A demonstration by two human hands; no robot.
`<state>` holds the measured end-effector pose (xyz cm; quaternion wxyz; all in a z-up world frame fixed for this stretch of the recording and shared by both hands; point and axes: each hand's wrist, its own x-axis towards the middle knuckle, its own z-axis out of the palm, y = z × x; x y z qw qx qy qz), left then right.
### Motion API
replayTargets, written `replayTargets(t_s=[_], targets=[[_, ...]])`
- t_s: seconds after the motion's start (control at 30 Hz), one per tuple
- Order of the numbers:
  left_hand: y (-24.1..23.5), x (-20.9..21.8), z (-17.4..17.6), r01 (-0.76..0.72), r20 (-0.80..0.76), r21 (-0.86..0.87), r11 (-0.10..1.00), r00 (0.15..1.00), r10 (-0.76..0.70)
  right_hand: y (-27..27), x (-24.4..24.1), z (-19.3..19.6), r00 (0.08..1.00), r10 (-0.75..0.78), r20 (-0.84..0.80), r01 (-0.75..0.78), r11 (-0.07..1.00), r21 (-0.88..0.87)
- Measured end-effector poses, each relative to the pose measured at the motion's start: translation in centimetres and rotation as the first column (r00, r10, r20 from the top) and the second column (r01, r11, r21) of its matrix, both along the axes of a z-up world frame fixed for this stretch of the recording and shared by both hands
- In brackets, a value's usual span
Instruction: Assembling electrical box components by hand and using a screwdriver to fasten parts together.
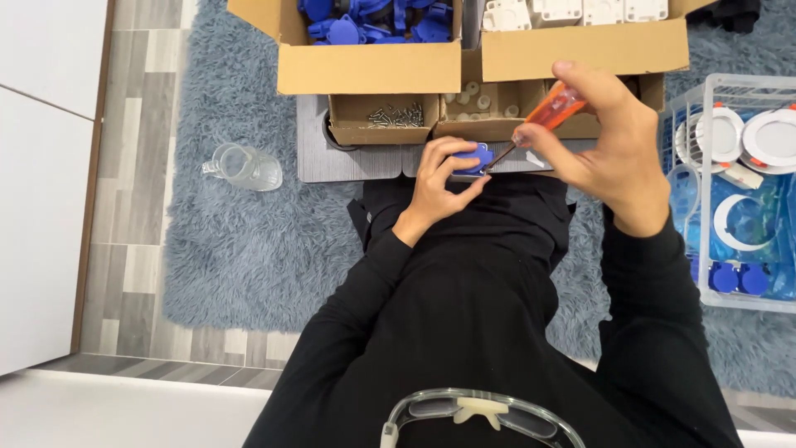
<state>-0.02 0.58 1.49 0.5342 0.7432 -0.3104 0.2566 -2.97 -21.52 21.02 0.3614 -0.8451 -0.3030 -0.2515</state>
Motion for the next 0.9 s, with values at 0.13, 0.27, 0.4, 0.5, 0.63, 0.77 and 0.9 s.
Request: replayTargets(t_s=[0.13, 0.27, 0.4, 0.5, 0.63, 0.77, 0.9], targets=[[0.0, 0.1, -0.3, 0.005, -0.005, -0.007, 1.000, 1.000, -0.005, 0.1, 1.5, -1.5, 0.976, -0.089, 0.199, 0.104, 0.992, -0.067], [0.0, 0.1, -0.3, 0.006, -0.005, -0.010, 1.000, 1.000, -0.006, -0.1, 2.3, -2.0, 0.970, -0.133, 0.204, 0.144, 0.989, -0.038], [0.0, 0.0, -0.2, 0.013, -0.010, -0.022, 1.000, 1.000, -0.013, 0.3, 1.2, 1.6, 0.986, -0.011, 0.165, 0.034, 0.990, -0.139], [0.0, 0.0, -0.1, 0.012, -0.009, -0.023, 1.000, 1.000, -0.012, -0.2, 0.3, 4.1, 0.966, 0.201, -0.164, -0.211, 0.976, -0.047], [0.1, 0.0, 0.0, 0.007, -0.012, -0.014, 1.000, 1.000, -0.008, -1.7, 0.3, 4.5, 0.861, 0.320, -0.396, -0.332, 0.943, 0.039], [0.0, 0.0, -0.2, 0.009, -0.011, -0.016, 1.000, 1.000, -0.009, -1.4, 0.4, 4.2, 0.950, 0.197, -0.242, -0.219, 0.973, -0.068], [0.0, 0.0, -0.3, 0.008, -0.012, -0.017, 1.000, 1.000, -0.008, -0.4, 0.8, 2.6, 0.999, 0.031, 0.033, -0.026, 0.991, -0.134]])
